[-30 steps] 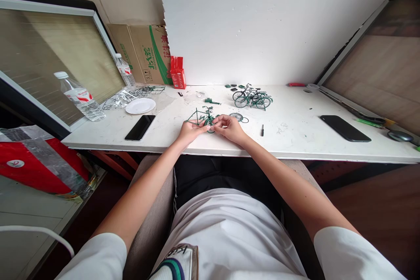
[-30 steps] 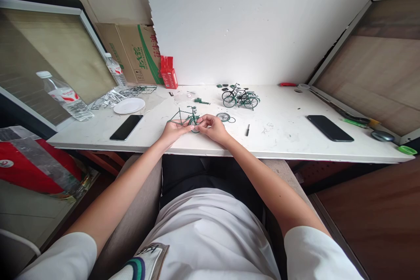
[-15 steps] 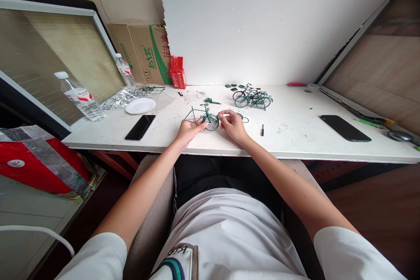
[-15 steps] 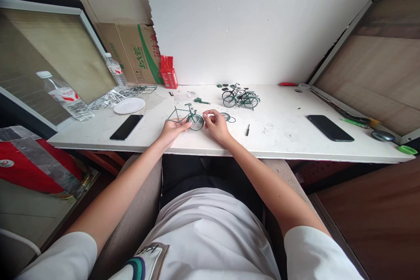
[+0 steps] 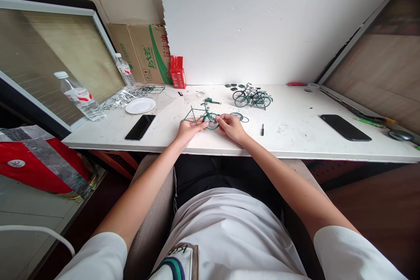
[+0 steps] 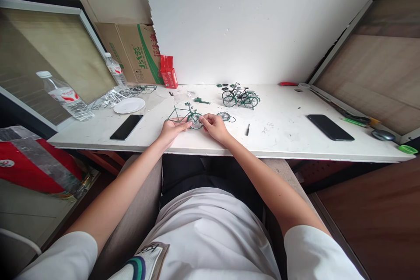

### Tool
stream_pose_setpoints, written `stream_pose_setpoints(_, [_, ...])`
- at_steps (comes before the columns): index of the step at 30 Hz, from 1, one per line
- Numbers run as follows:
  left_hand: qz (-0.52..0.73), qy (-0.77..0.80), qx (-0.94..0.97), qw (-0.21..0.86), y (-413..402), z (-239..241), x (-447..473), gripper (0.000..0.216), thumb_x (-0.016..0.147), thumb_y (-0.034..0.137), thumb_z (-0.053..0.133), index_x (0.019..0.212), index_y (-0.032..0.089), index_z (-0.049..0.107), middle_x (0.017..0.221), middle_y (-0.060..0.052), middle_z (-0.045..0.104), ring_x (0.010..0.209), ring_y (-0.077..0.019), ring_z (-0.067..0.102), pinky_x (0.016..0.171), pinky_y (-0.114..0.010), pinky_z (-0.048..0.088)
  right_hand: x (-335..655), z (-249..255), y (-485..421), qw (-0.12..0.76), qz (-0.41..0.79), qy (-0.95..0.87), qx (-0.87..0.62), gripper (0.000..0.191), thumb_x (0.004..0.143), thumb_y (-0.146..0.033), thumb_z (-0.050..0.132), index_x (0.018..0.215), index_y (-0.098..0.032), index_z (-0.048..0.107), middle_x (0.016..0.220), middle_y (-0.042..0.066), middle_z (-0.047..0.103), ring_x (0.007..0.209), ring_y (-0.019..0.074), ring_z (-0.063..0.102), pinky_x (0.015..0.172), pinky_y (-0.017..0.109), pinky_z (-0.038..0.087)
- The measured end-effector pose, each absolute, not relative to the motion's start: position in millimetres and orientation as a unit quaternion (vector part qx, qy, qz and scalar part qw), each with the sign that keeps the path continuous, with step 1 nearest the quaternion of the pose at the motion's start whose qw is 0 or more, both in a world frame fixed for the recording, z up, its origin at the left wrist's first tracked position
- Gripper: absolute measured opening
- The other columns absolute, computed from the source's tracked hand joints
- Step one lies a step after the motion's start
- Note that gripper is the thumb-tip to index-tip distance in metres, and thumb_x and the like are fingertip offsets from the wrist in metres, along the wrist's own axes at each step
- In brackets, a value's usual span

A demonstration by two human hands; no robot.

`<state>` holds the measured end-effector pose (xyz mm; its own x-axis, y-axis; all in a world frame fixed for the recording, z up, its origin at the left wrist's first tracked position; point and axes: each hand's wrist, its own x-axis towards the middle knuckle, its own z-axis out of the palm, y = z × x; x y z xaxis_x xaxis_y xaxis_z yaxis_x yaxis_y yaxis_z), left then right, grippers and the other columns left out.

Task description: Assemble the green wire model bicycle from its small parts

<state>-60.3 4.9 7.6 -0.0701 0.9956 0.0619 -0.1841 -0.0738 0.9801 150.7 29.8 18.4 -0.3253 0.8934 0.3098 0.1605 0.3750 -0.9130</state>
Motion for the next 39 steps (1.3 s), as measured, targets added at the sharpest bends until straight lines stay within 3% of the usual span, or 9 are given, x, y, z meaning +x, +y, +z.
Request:
stream_pose_setpoints(9, [0.576, 0.45, 0.452, 0.512, 5.3, 7.3, -61.8, 0.057, 0.059, 0.038, 0.102, 0.105, 0.011, 0.08, 0.109, -0.016, 0.081, 0.092, -0.0242, 0.076, 0.078, -0.032, 0.056, 150.1, 17.8, 29.8, 0.445, 0.417, -0.7, -0.372, 0.056, 0.092, -0.076, 0.065, 0.081, -0.021, 0.061, 0.058, -0.001, 0.058, 0.053, 0.014, 0.05, 0.055, 0.029, 0.04])
stream_pose_setpoints(39, [0.576, 0.449, 0.438, 0.524, 3.9, 8.8, -61.6, 0.057, 0.057, 0.034, 0.103, 0.104, 0.01, 0.081, 0.112, -0.017, 0.081, 0.088, -0.0229, 0.076, 0.079, -0.034, 0.059, 150.8, 18.4, 28.8, 0.432, 0.427, -0.697, -0.381, 0.06, 0.089, -0.081, 0.065, 0.078, -0.022, 0.061, 0.057, 0.001, 0.062, 0.051, 0.015, 0.053, 0.054, 0.03, 0.043])
